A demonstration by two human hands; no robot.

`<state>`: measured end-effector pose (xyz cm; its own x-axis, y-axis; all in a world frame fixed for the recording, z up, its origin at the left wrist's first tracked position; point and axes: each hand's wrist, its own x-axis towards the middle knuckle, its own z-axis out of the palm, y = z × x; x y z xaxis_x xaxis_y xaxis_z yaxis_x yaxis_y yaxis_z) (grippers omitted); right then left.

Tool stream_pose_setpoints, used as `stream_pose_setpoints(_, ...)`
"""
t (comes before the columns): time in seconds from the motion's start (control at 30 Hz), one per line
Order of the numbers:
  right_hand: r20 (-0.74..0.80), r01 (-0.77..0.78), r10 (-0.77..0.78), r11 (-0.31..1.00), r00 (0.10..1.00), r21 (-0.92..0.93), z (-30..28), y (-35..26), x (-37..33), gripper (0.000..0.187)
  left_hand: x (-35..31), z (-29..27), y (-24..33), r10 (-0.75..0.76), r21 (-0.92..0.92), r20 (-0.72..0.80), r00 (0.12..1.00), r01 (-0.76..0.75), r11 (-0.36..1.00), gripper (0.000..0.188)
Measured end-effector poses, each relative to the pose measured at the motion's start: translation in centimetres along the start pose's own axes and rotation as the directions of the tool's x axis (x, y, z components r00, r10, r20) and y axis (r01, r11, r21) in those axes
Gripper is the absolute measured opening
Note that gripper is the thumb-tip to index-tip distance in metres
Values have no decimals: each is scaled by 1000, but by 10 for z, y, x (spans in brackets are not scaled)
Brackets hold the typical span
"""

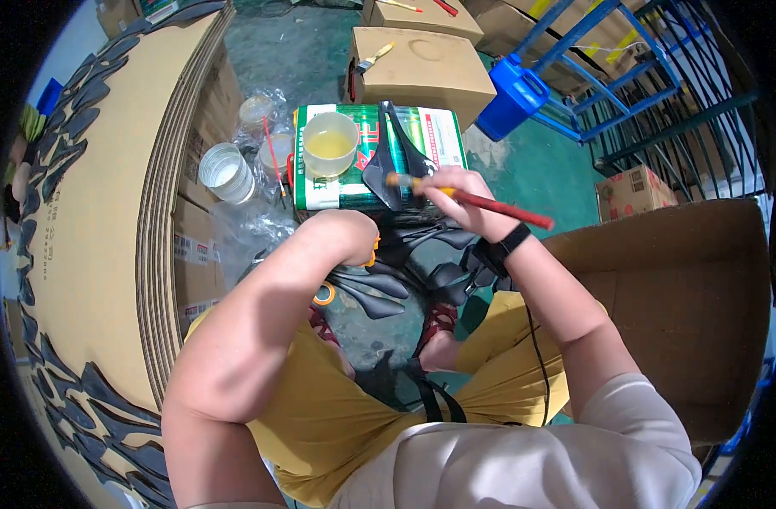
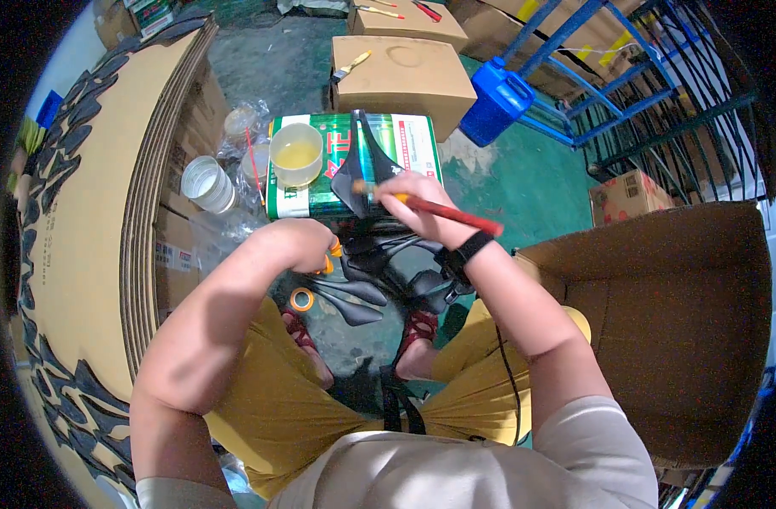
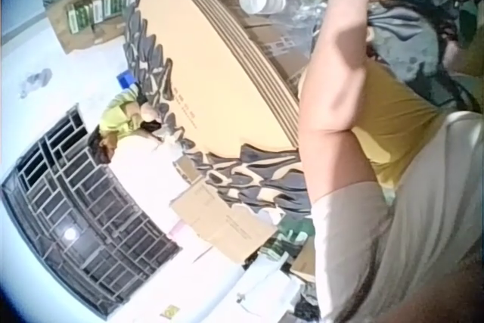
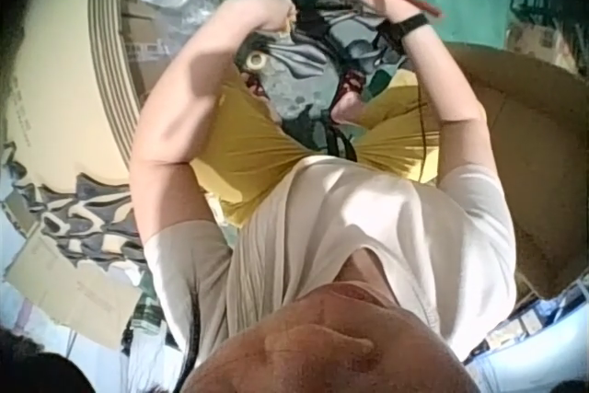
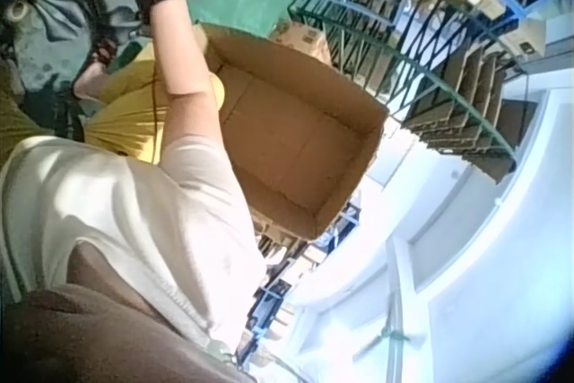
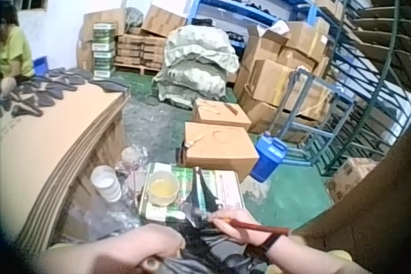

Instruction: Applying a yellow liquid or adhesive to small black plastic parts using a brush.

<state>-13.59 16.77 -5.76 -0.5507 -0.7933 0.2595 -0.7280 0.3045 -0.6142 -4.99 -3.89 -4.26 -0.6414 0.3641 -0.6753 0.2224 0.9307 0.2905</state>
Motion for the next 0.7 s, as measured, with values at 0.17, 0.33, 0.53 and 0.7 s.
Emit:
stream_pose_setpoints(0.17,79,15,-10,998,997,-60,11,10,-1,14,5,-3,1,22,-17,20,1000,-22,1000,38)
stream_pose_setpoints(0.33,222,-74,57,995,973,69,5,-1,-19,15,5,-3,-2,-9,-37,24,1000,10,999,39)
stream_pose_setpoints(0.53,-73,-118,125,988,989,101,1,1,-4,20,7,-5,2,17,-13,33,999,-16,1000,39)
stream_pose_setpoints(0.7,-1,-85,85,996,996,19,24,9,-4,18,5,-7,4,28,-34,20,999,-27,999,39)
